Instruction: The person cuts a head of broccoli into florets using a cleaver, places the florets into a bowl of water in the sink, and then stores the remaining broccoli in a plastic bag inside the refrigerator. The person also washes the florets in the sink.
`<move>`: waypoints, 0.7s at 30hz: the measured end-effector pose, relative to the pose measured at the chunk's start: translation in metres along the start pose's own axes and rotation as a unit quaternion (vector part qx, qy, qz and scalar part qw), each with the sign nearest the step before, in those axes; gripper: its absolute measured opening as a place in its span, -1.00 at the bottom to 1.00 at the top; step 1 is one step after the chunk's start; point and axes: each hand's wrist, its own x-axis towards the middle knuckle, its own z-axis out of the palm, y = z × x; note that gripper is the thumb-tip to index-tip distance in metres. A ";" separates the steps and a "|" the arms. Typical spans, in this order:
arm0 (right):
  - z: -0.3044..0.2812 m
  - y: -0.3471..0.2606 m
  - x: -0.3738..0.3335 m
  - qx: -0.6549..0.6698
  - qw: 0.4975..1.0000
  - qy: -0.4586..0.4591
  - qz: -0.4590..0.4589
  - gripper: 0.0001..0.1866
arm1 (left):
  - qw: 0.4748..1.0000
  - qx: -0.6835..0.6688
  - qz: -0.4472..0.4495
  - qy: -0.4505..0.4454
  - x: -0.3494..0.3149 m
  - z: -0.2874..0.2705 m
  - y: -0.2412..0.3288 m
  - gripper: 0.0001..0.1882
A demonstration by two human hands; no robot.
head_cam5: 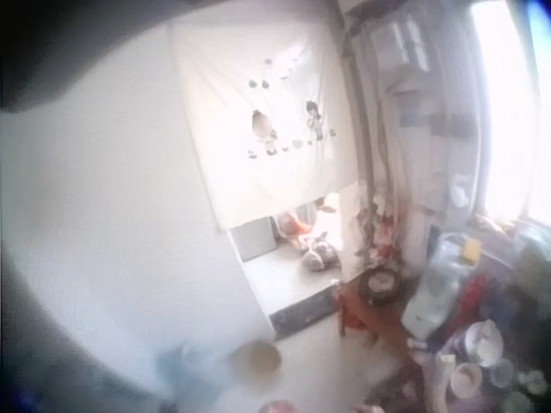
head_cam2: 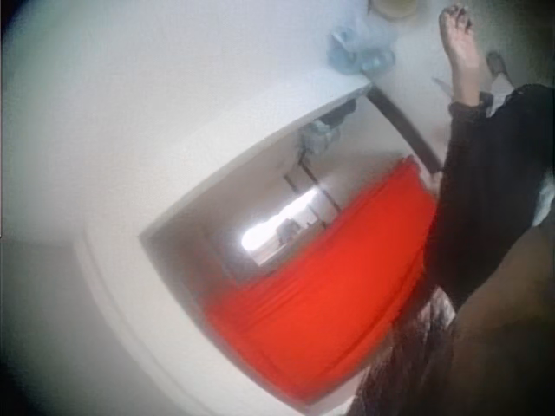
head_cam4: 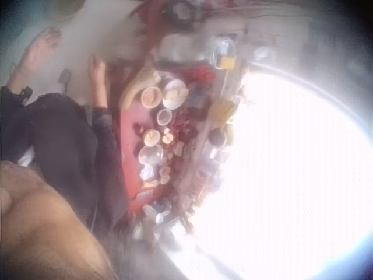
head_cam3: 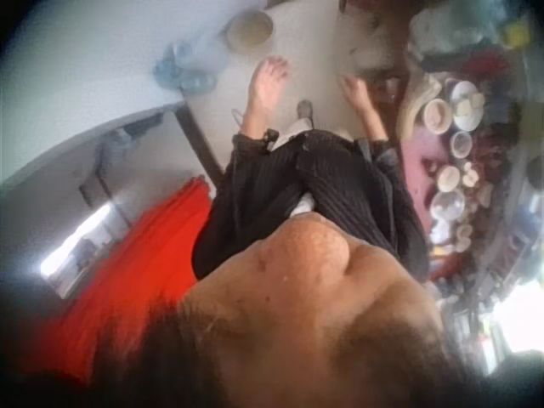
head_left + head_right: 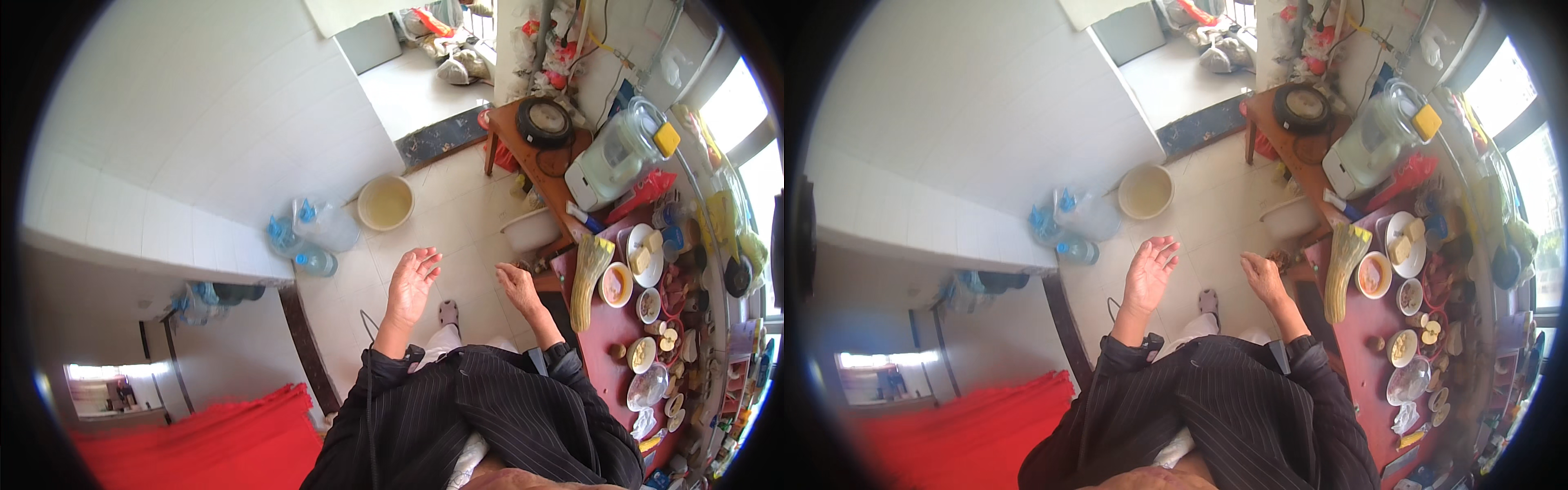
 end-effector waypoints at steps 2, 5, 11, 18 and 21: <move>-0.002 -0.008 0.032 -0.013 1.000 0.020 -0.003 -0.72 | 1.000 0.017 -0.012 0.018 0.038 -0.001 0.018 -0.78; -0.009 -0.017 0.076 -0.025 0.999 0.026 0.026 -0.73 | 0.999 0.024 -0.022 0.018 0.097 0.000 0.038 -0.78; -0.052 -0.013 0.208 -0.006 0.999 0.047 0.019 -0.73 | 0.999 -0.029 -0.015 -0.003 0.219 0.008 0.051 -0.66; -0.058 -0.154 0.416 0.024 0.989 0.002 -0.145 -0.68 | 0.999 0.023 0.029 0.020 0.324 0.035 0.110 -0.78; -0.041 -0.237 0.507 0.004 0.965 -0.061 -0.255 -0.58 | 0.998 0.043 0.047 0.024 0.375 0.045 0.131 -0.74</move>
